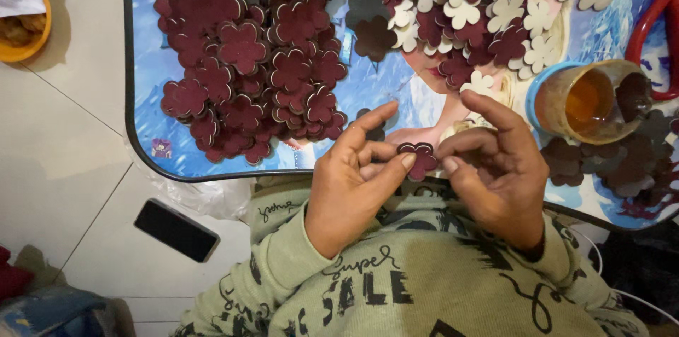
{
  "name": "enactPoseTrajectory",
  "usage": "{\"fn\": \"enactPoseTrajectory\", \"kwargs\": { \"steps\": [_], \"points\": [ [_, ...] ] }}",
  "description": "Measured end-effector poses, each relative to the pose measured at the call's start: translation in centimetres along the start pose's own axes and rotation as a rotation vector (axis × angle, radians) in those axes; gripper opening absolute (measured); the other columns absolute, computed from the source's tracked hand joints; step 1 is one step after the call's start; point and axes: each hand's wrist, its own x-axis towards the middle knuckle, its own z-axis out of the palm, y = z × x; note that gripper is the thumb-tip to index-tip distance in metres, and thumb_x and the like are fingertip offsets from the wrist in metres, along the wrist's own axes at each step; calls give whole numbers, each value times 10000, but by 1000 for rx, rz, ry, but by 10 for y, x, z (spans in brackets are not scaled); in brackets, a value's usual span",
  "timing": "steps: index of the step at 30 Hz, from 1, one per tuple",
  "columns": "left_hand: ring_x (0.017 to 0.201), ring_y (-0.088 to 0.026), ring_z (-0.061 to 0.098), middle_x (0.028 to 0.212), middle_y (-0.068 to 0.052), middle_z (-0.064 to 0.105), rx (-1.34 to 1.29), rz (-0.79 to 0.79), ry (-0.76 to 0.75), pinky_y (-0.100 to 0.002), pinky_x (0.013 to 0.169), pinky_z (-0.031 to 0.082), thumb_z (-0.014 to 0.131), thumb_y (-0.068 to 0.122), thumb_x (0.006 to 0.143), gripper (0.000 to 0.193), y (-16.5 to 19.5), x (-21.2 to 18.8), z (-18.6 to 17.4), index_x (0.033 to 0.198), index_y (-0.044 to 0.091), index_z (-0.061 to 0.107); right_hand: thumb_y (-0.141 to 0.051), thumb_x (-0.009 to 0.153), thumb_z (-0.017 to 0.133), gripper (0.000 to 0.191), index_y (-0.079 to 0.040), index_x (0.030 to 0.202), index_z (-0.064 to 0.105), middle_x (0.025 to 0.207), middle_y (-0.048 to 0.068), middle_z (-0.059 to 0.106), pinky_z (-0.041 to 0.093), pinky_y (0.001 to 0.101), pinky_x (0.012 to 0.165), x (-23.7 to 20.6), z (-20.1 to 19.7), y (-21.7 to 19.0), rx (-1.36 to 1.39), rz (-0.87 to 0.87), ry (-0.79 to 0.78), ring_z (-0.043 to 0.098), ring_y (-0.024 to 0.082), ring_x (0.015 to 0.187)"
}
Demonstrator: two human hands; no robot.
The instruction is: The person repeatedly picks up flower-shaped craft pieces in maroon and white, aligns them, and presses them together by hand. The assembled pairs are placed back onto the table among other pieces.
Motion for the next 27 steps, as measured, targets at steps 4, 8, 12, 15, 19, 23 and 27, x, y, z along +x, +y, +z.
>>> {"fn": "enactPoseTrajectory", "kwargs": {
  "steps": [4, 8, 12, 15, 19, 23, 27],
  "points": [
    [890, -96, 703, 1014, -77, 723, 3, -19, 7, -214, 731, 569, 674, 8, 956, 658, 1, -1, 0, 1558, 10, 411, 96, 953, 614, 676, 32, 1580, 370, 1024, 113, 699, 515, 225, 868, 0, 0, 0, 4, -9, -23, 637, 97, 935],
    [924, -104, 713, 1033, -72, 725, -9, -23, 2, -215, 778, 580, 678, 9, 953, 663, 2, 0, 0, 1559, 16, 407, 97, 935, 635, 691, 36, 1573, 378, 1014, 103, 694, 524, 234, 878, 1, 0, 1, 5, -39, -33, 651, 106, 944],
    [944, -117, 722, 1023, -75, 718, -5, -21, 12, -226, 810, 583, 690, 0, 947, 667, 2, -1, 1, 1558, 10, 424, 111, 897, 688, 737, 35, 1566, 389, 980, 86, 685, 531, 231, 854, 2, 1, 0, 4, -52, -40, 655, 106, 920],
    [946, -116, 716, 1026, -72, 721, -5, -32, 13, -222, 810, 573, 693, -6, 943, 668, 2, -1, 2, 1558, 17, 434, 117, 888, 695, 751, 34, 1567, 385, 958, 75, 680, 537, 221, 828, 3, 2, -1, -4, -48, -39, 663, 102, 901],
    [947, -113, 723, 1044, -71, 732, -9, -58, -11, -214, 803, 568, 686, -6, 938, 669, 3, -2, 1, 1553, 31, 425, 118, 886, 699, 753, 31, 1565, 385, 957, 75, 677, 545, 219, 829, 3, 2, 0, -30, -59, -38, 669, 98, 899],
    [946, -111, 720, 1047, -91, 736, 1, -61, -19, -213, 808, 560, 687, -18, 938, 677, 1, -3, 1, 1561, 22, 425, 101, 900, 713, 772, 20, 1587, 369, 1035, 103, 691, 543, 228, 864, 3, 1, 2, -11, -84, -50, 659, 104, 933],
    [975, -100, 706, 1077, -92, 737, -10, -11, -59, -205, 854, 548, 667, -21, 967, 667, -3, -3, 0, 1579, 19, 405, 104, 906, 722, 779, 18, 1585, 349, 1069, 135, 705, 554, 242, 883, 3, 0, 4, -27, -86, -70, 675, 124, 975]
  ]
}}
